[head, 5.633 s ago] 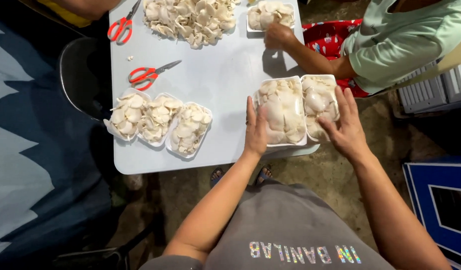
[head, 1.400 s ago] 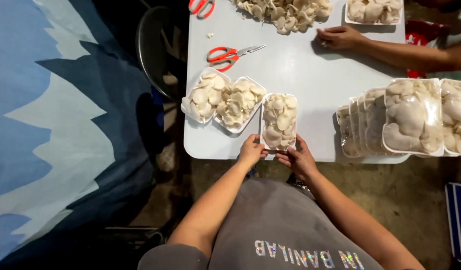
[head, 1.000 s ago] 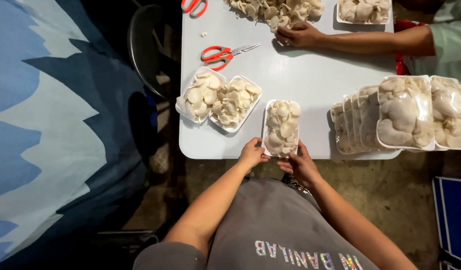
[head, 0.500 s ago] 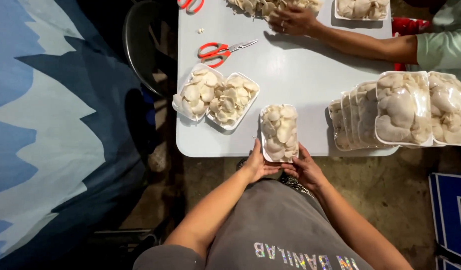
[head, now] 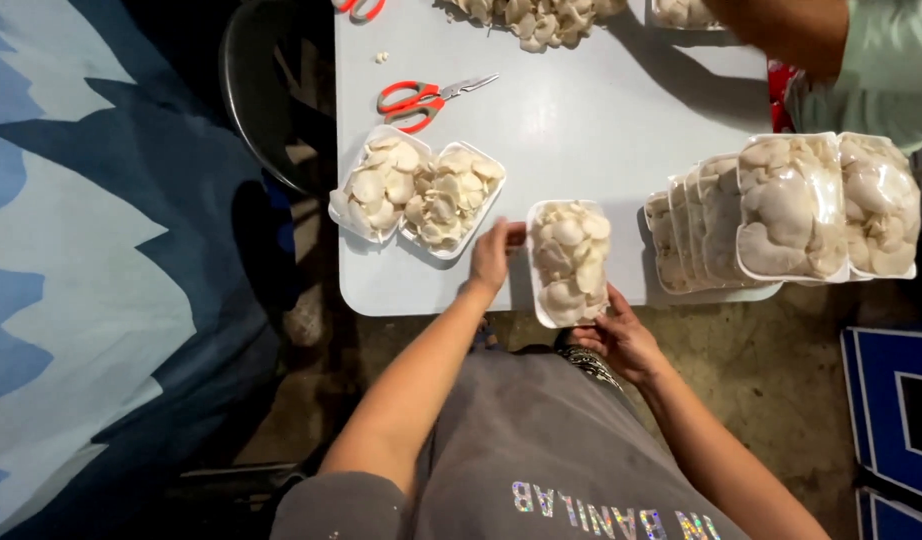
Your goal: The person wraps a white styrofoam container filled with sliced mushrooms in plastic wrap. They smooth the wrap over the container, fold the edges, and then carry the wrapped container to a table where other similar containers are placed.
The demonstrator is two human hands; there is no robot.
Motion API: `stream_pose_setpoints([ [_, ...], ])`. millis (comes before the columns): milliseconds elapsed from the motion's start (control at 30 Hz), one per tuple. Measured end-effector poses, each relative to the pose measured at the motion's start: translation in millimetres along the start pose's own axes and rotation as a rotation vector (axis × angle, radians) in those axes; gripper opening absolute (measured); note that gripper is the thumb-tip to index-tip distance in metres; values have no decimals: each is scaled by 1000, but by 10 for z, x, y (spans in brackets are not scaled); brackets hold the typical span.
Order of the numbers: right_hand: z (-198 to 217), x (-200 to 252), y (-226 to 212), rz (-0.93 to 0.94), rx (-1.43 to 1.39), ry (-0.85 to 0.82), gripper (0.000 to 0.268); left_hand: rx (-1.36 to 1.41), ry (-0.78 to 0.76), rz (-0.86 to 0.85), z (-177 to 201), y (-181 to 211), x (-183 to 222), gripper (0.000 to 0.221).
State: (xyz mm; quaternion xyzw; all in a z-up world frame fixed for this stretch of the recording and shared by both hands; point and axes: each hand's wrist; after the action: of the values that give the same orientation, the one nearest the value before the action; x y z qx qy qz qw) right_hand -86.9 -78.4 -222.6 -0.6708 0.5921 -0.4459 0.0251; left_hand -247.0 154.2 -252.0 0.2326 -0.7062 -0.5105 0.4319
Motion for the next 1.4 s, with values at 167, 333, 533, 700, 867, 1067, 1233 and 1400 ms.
stream_pose_setpoints([
  [167,127,-2,-152,51,-10,-12,65,-1180,-274,-373,283,238,613,57],
  [333,317,-110,-193,64,-2,-10,65,-1268,-800,-490,294,135,1232,66],
  [533,226,-232,-226,80,-20,-43,63,-906,-324,-485,88,-70,981,36],
  [700,160,-270,-191,66,-19,-36,63,288,-143,223,-174,-94,478,51],
  [867,-40,-202,-270,67,1,-33,63,274,-159,305,-343,710,719,62],
  [1067,-267,-96,-434,95,26,-79,65,267,-265,136,-262,830,777,61],
  [1233,-646,96,-701,129,70,-95,66,326,-286,73,-172,970,821,59],
  [1400,-1006,324,-982,209,122,-243,67,309,-305,-68,-86,1323,1003,56],
])
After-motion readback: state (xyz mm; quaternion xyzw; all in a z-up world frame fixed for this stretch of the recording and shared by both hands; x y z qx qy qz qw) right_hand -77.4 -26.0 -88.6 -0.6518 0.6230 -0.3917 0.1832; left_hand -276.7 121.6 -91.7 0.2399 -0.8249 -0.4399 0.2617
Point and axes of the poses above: each hand's wrist, its own x-axis away from the middle knuckle, its own z-axis out of the back of the hand, y = z × x, and after that the axes turned 4 degrees about -y, right-handed
